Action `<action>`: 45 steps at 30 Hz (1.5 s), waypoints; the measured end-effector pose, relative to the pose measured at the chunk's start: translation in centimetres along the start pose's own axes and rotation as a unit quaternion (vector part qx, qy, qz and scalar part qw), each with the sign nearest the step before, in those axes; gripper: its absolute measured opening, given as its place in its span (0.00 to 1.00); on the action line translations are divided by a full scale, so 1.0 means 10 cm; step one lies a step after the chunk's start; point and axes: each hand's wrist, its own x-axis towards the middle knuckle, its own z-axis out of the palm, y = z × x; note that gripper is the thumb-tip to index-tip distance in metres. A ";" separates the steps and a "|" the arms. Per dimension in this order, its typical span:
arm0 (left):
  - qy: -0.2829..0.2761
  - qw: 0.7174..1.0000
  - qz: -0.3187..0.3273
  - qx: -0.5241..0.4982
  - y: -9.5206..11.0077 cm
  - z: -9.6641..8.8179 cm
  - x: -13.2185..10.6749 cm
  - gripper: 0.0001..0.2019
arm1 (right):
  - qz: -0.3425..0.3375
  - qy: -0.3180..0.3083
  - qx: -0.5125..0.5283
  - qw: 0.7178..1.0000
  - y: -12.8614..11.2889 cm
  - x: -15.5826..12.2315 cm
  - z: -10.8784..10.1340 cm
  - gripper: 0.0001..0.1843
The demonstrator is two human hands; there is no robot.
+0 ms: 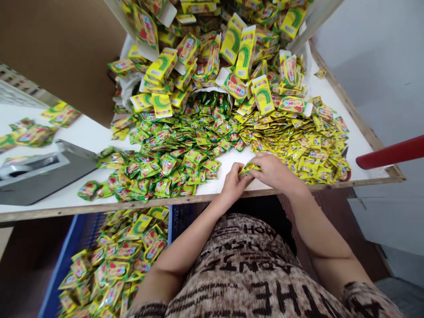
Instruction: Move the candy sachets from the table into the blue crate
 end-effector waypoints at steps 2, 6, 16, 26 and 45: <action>-0.025 0.995 -0.007 -0.092 -0.01 -0.04 0.00 0.14 | -0.038 -0.027 0.029 0.998 0.01 0.01 -0.05 0.05; -0.050 0.962 -0.040 -0.266 -0.06 -0.11 0.01 0.16 | -0.046 0.040 0.117 0.991 0.03 0.03 -0.05 0.09; -0.031 0.962 -0.044 -0.267 -0.12 -0.18 -0.04 0.16 | -0.043 0.068 0.244 0.966 0.15 -0.15 0.27 0.11; 0.036 0.962 -0.110 -0.246 0.03 -0.32 -0.01 0.11 | 0.176 0.111 0.542 0.814 -0.08 -0.19 0.64 0.13; 0.078 0.970 0.229 0.023 -0.08 -0.31 -0.03 0.07 | 0.040 0.262 0.349 0.899 -0.06 -0.26 0.78 0.08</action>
